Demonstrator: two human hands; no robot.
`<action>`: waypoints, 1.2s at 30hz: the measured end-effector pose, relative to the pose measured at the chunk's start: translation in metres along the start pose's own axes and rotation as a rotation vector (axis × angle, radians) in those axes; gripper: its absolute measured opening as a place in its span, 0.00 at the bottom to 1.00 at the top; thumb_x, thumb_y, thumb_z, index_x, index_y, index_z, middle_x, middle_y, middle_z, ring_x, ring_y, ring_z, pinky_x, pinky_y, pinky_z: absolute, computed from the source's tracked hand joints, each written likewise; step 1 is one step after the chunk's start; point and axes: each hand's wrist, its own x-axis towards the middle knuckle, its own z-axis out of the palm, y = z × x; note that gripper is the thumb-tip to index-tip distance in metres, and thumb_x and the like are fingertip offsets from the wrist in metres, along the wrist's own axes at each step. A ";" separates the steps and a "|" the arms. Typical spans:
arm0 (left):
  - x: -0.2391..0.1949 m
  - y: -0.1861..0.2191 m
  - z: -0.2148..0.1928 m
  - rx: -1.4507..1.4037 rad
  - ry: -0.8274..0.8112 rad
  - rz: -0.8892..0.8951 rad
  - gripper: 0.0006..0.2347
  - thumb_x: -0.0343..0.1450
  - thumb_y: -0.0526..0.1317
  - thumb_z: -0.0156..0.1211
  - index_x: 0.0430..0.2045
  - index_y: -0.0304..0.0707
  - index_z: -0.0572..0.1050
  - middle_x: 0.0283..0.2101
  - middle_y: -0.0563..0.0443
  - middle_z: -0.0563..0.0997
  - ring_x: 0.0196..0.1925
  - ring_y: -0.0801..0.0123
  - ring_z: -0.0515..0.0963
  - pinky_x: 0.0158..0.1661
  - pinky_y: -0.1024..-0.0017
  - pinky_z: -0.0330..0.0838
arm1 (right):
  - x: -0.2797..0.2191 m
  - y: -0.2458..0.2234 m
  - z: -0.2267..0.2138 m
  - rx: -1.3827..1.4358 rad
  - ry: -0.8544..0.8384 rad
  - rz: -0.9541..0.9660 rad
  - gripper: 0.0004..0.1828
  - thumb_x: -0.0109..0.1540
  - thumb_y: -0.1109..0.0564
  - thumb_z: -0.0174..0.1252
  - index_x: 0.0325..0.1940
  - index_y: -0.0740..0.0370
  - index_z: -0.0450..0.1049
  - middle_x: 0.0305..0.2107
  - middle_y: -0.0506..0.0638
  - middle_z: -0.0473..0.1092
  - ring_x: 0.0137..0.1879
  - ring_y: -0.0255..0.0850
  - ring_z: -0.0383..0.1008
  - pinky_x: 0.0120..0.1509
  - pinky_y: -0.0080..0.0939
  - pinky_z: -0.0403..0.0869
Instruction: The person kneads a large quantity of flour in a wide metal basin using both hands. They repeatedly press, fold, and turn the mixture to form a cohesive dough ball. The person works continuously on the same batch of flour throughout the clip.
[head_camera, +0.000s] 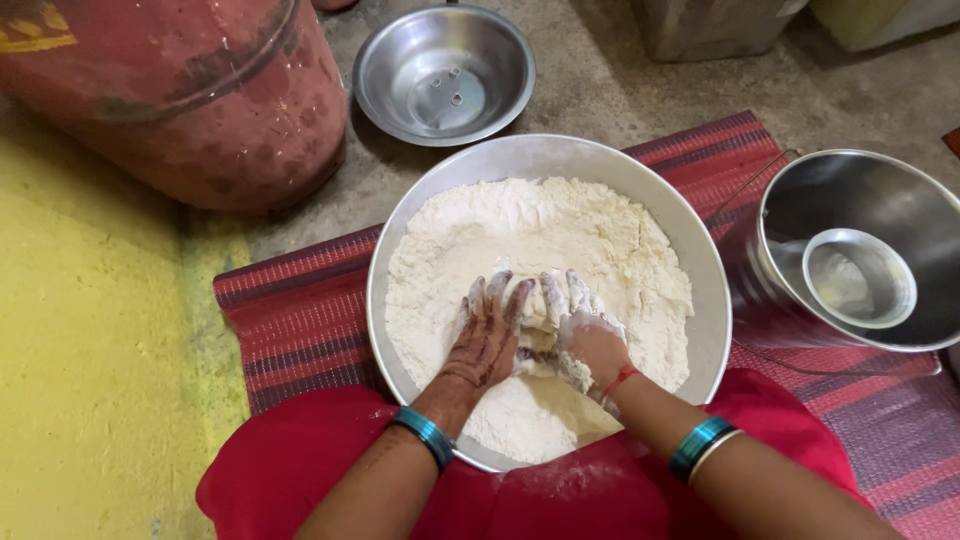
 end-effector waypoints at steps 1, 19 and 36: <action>0.002 0.002 0.006 -0.014 0.016 -0.005 0.44 0.64 0.43 0.69 0.72 0.41 0.44 0.73 0.33 0.45 0.73 0.25 0.44 0.69 0.39 0.46 | 0.001 0.001 0.006 -0.006 0.020 0.041 0.56 0.63 0.37 0.54 0.81 0.50 0.25 0.78 0.71 0.36 0.60 0.62 0.73 0.56 0.54 0.78; 0.134 -0.033 0.039 0.063 0.043 -0.174 0.26 0.74 0.37 0.44 0.71 0.51 0.54 0.71 0.31 0.57 0.62 0.30 0.68 0.58 0.46 0.67 | 0.174 0.102 0.086 -0.259 0.255 -0.069 0.29 0.63 0.59 0.51 0.70 0.50 0.61 0.41 0.57 0.76 0.45 0.56 0.79 0.41 0.54 0.78; 0.170 -0.070 0.112 0.069 0.193 -0.174 0.27 0.77 0.41 0.40 0.75 0.50 0.49 0.75 0.32 0.54 0.75 0.42 0.57 0.69 0.47 0.53 | 0.184 0.089 0.061 0.024 0.381 -0.111 0.36 0.61 0.40 0.59 0.67 0.62 0.64 0.52 0.66 0.72 0.56 0.61 0.74 0.56 0.57 0.75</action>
